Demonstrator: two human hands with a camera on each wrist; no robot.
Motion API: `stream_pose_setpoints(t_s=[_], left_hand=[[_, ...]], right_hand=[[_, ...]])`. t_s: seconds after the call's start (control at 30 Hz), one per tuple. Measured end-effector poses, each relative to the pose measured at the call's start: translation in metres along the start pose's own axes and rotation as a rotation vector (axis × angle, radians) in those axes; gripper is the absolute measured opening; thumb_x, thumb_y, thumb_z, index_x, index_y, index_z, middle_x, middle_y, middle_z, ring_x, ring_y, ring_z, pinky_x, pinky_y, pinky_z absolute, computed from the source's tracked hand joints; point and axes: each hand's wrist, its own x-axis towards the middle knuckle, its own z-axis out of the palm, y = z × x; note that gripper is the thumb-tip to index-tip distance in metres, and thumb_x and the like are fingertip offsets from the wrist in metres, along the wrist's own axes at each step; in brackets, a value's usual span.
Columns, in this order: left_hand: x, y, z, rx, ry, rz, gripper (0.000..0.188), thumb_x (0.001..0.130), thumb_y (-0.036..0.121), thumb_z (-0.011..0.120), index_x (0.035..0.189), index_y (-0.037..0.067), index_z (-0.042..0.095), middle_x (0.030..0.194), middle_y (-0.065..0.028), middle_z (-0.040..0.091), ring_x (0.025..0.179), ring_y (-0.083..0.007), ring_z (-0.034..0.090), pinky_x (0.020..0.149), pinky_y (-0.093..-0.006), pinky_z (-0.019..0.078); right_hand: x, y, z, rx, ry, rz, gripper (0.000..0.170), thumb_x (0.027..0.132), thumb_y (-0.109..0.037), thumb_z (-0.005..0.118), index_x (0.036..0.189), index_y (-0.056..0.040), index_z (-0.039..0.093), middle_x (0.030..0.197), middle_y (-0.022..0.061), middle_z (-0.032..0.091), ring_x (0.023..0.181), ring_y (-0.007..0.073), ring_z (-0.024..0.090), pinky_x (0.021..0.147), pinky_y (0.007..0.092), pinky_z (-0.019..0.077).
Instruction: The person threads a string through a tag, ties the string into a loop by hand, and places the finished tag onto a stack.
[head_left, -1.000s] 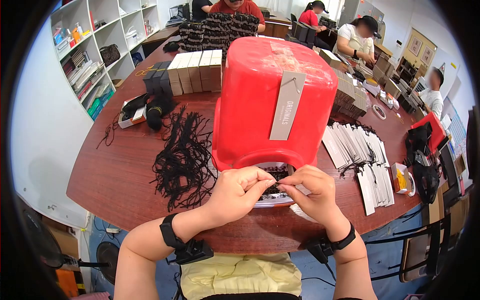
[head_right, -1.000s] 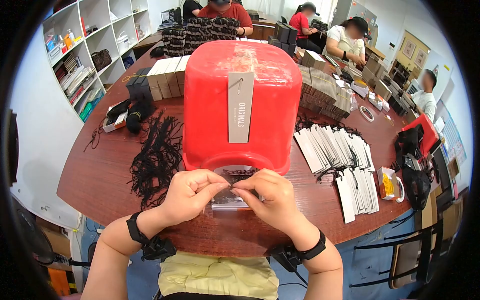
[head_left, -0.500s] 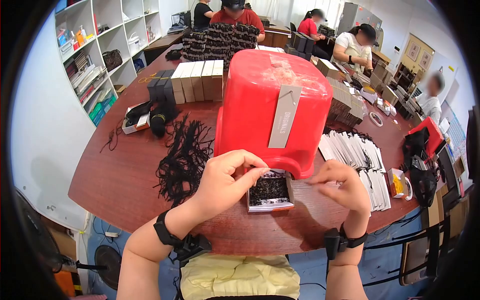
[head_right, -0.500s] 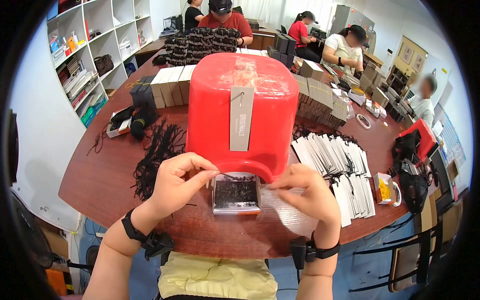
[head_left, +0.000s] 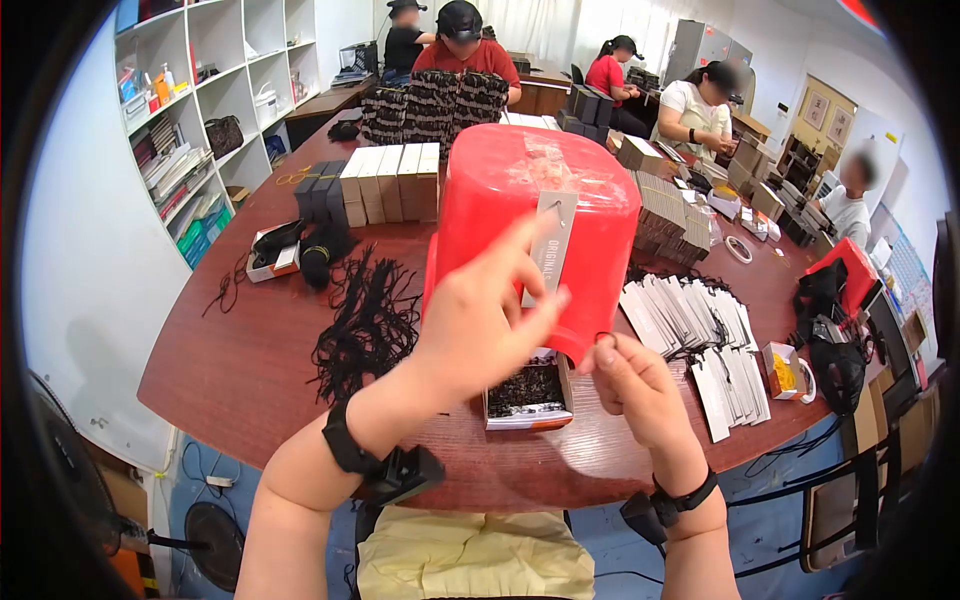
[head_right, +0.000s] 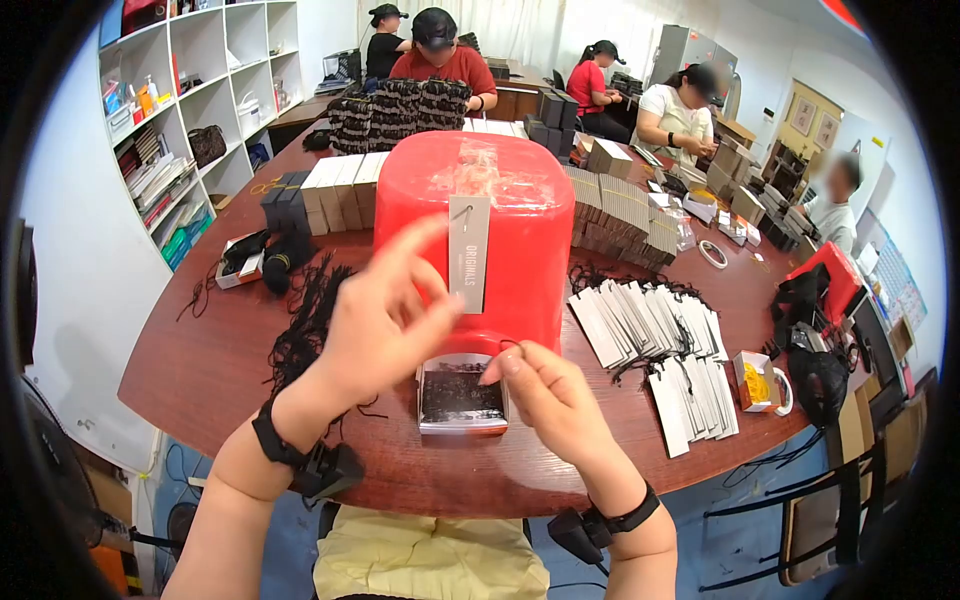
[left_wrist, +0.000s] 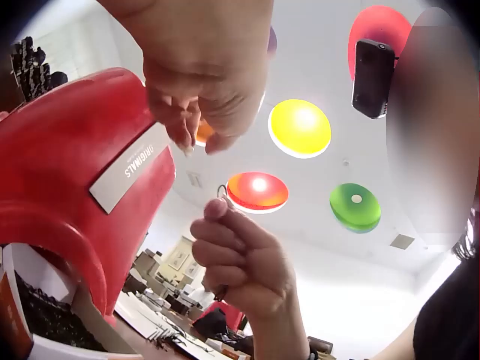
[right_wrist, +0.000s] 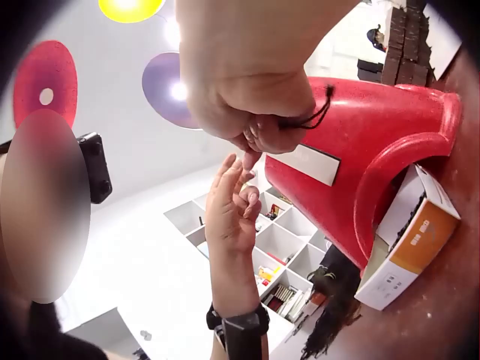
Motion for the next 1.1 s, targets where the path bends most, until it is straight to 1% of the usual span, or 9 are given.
stream_pose_setpoints(t_s=[0.03, 0.13, 0.23, 0.37, 0.43, 0.47, 0.57, 0.73, 1.1], left_hand=[[0.009, -0.006, 0.001, -0.014, 0.102, -0.014, 0.047, 0.074, 0.006, 0.059, 0.115, -0.001, 0.038, 0.062, 0.0003, 0.052, 0.046, -0.0033, 0.043, 0.041, -0.0161, 0.0334], [0.035, -0.021, -0.003, -0.230, -0.030, -0.286, 0.042, 0.077, 0.006, 0.057, 0.113, -0.001, 0.036, 0.060, -0.0006, 0.051, 0.043, -0.0033, 0.040, 0.037, -0.0174, 0.0298], [0.045, -0.033, 0.000, -0.237, -0.027, -0.280, 0.036, 0.077, 0.007, 0.057, 0.108, -0.001, 0.043, 0.062, -0.0007, 0.054, 0.044, -0.0037, 0.043, 0.038, -0.0169, 0.0320], [0.039, -0.051, 0.014, -0.438, -0.020, -0.142, 0.026, 0.076, 0.008, 0.058, 0.099, -0.002, 0.051, 0.065, -0.0016, 0.057, 0.047, -0.0031, 0.046, 0.040, -0.0156, 0.0344], [0.035, -0.044, 0.012, -0.108, 0.039, 0.039, 0.019, 0.076, 0.009, 0.058, 0.092, -0.001, 0.056, 0.070, -0.0025, 0.059, 0.050, -0.0023, 0.049, 0.041, -0.0154, 0.0362], [0.028, -0.038, 0.009, -0.069, -0.026, -0.199, 0.019, 0.077, 0.009, 0.058, 0.093, 0.001, 0.055, 0.072, -0.0017, 0.058, 0.051, -0.0017, 0.049, 0.039, -0.0166, 0.0362], [0.023, -0.023, 0.005, -0.156, -0.084, -0.403, 0.018, 0.075, 0.013, 0.058, 0.087, 0.000, 0.057, 0.075, -0.0090, 0.060, 0.058, -0.0074, 0.055, 0.049, -0.0226, 0.0418], [0.022, -0.045, 0.014, -0.341, -0.021, -0.114, 0.025, 0.078, 0.007, 0.052, 0.101, 0.001, 0.049, 0.085, -0.0097, 0.060, 0.079, -0.0136, 0.058, 0.067, -0.0271, 0.0452], [0.016, -0.047, -0.006, -0.004, -0.106, 0.217, 0.029, 0.076, 0.003, 0.048, 0.105, 0.007, 0.047, 0.090, -0.0124, 0.056, 0.078, -0.0273, 0.057, 0.066, -0.0319, 0.0463]], right_hand=[[-0.002, -0.003, -0.002, -0.040, 0.069, -0.030, 0.025, 0.089, -0.024, 0.039, 0.084, -0.0043, 0.054, 0.054, -0.0083, 0.036, 0.045, -0.0004, 0.028, 0.041, 0.0154, 0.0222], [-0.004, -0.006, -0.003, -0.028, 0.095, -0.034, 0.026, 0.089, -0.025, 0.039, 0.081, -0.0048, 0.054, 0.051, -0.0080, 0.035, 0.043, -0.0004, 0.026, 0.040, 0.0151, 0.0210], [-0.003, -0.010, -0.001, 0.013, 0.101, -0.040, 0.026, 0.088, -0.024, 0.040, 0.081, -0.0047, 0.055, 0.050, -0.0082, 0.034, 0.043, -0.0007, 0.027, 0.041, 0.0148, 0.0210], [0.005, -0.024, 0.004, -0.128, 0.150, -0.139, 0.024, 0.088, -0.020, 0.039, 0.080, -0.0044, 0.056, 0.053, -0.0078, 0.037, 0.046, -0.0008, 0.031, 0.042, 0.0145, 0.0241], [0.018, -0.031, 0.006, -0.167, 0.090, -0.267, 0.024, 0.088, -0.019, 0.039, 0.079, -0.0036, 0.055, 0.054, -0.0080, 0.039, 0.048, -0.0005, 0.032, 0.045, 0.0146, 0.0262], [0.027, -0.033, 0.006, -0.184, 0.051, -0.269, 0.024, 0.088, -0.019, 0.040, 0.078, -0.0027, 0.055, 0.054, -0.0081, 0.038, 0.049, -0.0003, 0.033, 0.046, 0.0148, 0.0265], [0.049, -0.041, 0.009, -0.093, 0.005, -0.144, 0.024, 0.087, -0.021, 0.041, 0.079, -0.0030, 0.055, 0.053, -0.0083, 0.037, 0.047, -0.0004, 0.031, 0.044, 0.0148, 0.0242], [0.077, -0.029, 0.002, 0.096, 0.014, -0.022, 0.024, 0.086, -0.022, 0.044, 0.073, -0.0052, 0.055, 0.051, -0.0107, 0.029, 0.043, -0.0004, 0.023, 0.038, 0.0161, 0.0164], [0.065, -0.029, -0.007, -0.016, -0.020, -0.147, 0.034, 0.085, -0.029, 0.045, 0.071, -0.0022, 0.059, 0.047, -0.0085, 0.029, 0.042, 0.0009, 0.021, 0.039, 0.0184, 0.0154]])
